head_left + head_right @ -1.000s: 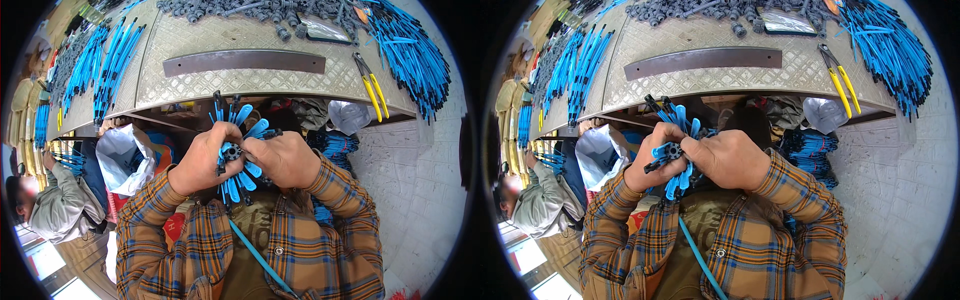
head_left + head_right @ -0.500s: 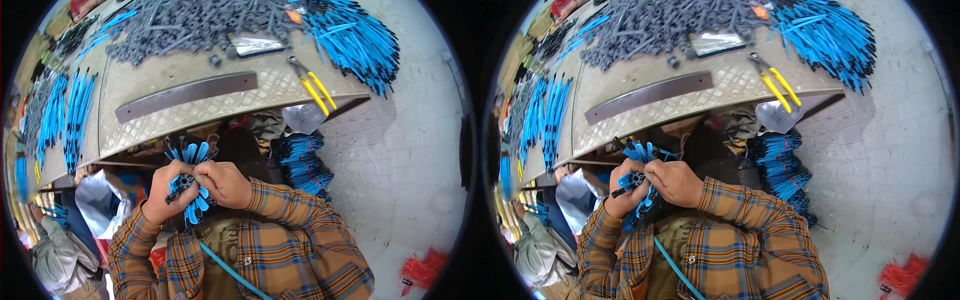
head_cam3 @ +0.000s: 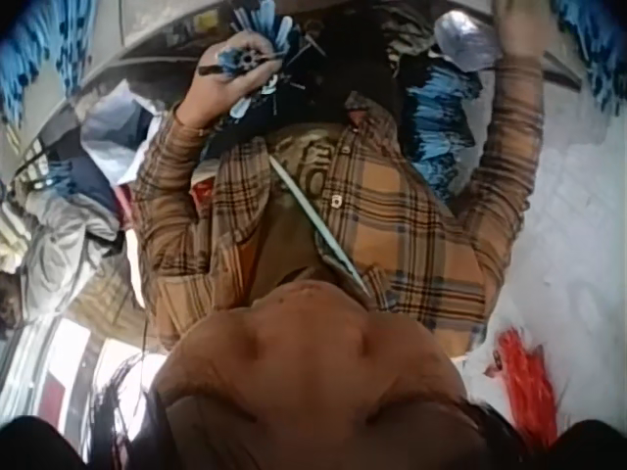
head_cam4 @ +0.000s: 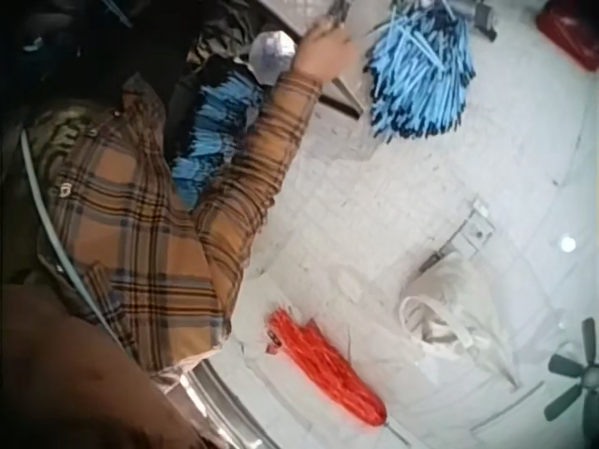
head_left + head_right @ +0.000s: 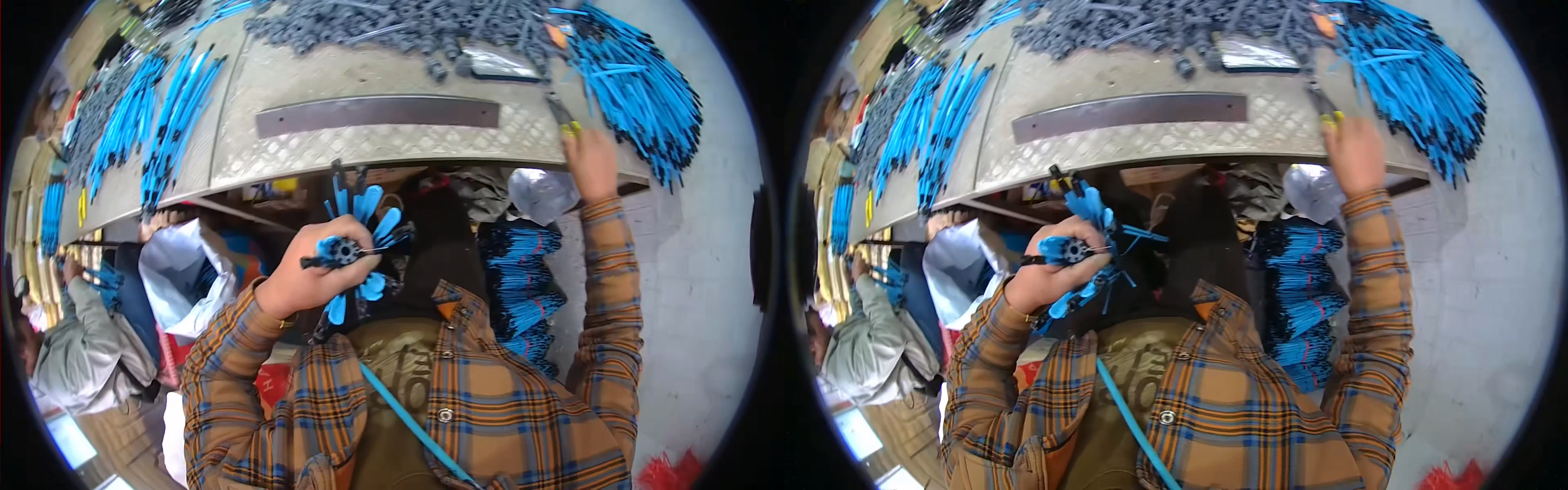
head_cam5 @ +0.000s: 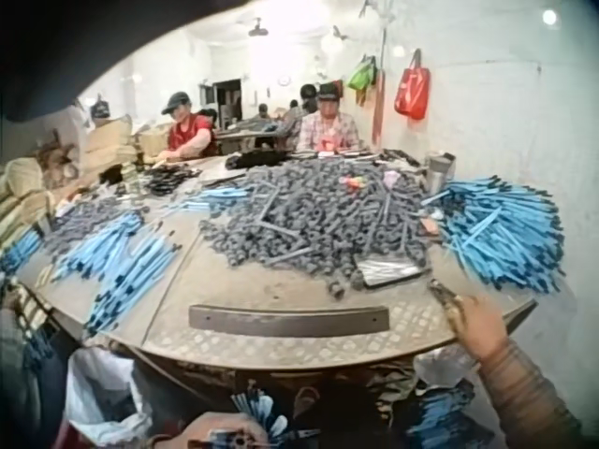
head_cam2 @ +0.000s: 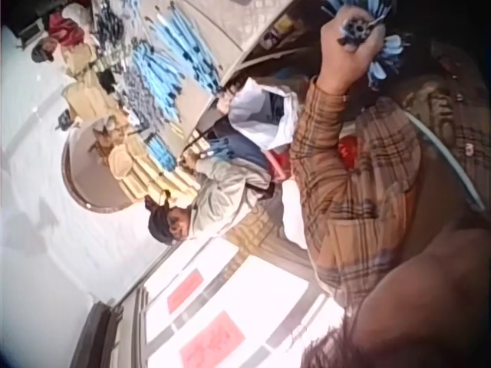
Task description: Assembling blue plastic components by inserting grey connectors and using pliers to secure or trim them.
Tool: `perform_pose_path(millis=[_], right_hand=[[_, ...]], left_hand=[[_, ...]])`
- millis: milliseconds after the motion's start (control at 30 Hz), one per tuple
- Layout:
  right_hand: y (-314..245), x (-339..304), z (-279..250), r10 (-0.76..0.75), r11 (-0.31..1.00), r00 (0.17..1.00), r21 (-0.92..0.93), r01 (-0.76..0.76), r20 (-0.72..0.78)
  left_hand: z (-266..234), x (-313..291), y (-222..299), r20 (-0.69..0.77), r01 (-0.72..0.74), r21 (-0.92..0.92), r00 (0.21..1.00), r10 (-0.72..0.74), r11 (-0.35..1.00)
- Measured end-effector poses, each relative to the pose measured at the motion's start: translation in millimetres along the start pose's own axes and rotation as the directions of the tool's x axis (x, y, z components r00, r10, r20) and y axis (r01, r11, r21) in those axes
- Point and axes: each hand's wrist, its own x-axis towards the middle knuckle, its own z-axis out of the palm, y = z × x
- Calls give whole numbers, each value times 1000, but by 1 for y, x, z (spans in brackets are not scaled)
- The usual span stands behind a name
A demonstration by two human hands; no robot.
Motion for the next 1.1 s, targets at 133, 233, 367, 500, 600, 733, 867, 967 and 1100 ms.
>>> perform_pose_path(millis=[133,233,367,500,600,733,867,967,1100], right_hand=[[-31,-18,-62,60,469,915,798,-378,398],[-96,-36,-110,-377,466,926,863,193,-3],[-152,-49,-111,-489,534,871,775,339,-43],[-173,-48,-99,-466,635,877,644,426,-120],[-181,-46,-95,-444,678,888,604,419,-117],[-185,-39,-92,-444,686,881,571,450,-160],[-182,-36,-85,-466,648,863,589,484,-196],[-181,-37,-79,-484,591,843,623,512,-234],[-179,-31,-84,-415,540,892,740,402,-181]], left_hand=[[-7,-6,-1,22,95,13,995,-95,995],[-11,-2,0,107,117,10,987,-118,993],[-12,-1,-1,138,135,-20,982,-132,991],[-16,1,-5,119,167,-27,979,-163,986],[-15,3,-4,106,169,-16,980,-166,986],[-18,4,-8,134,66,59,988,-74,996],[-18,4,-12,138,52,28,989,-56,998],[-19,5,-13,151,48,22,987,-50,999],[-21,8,-9,183,65,37,981,-71,997]])
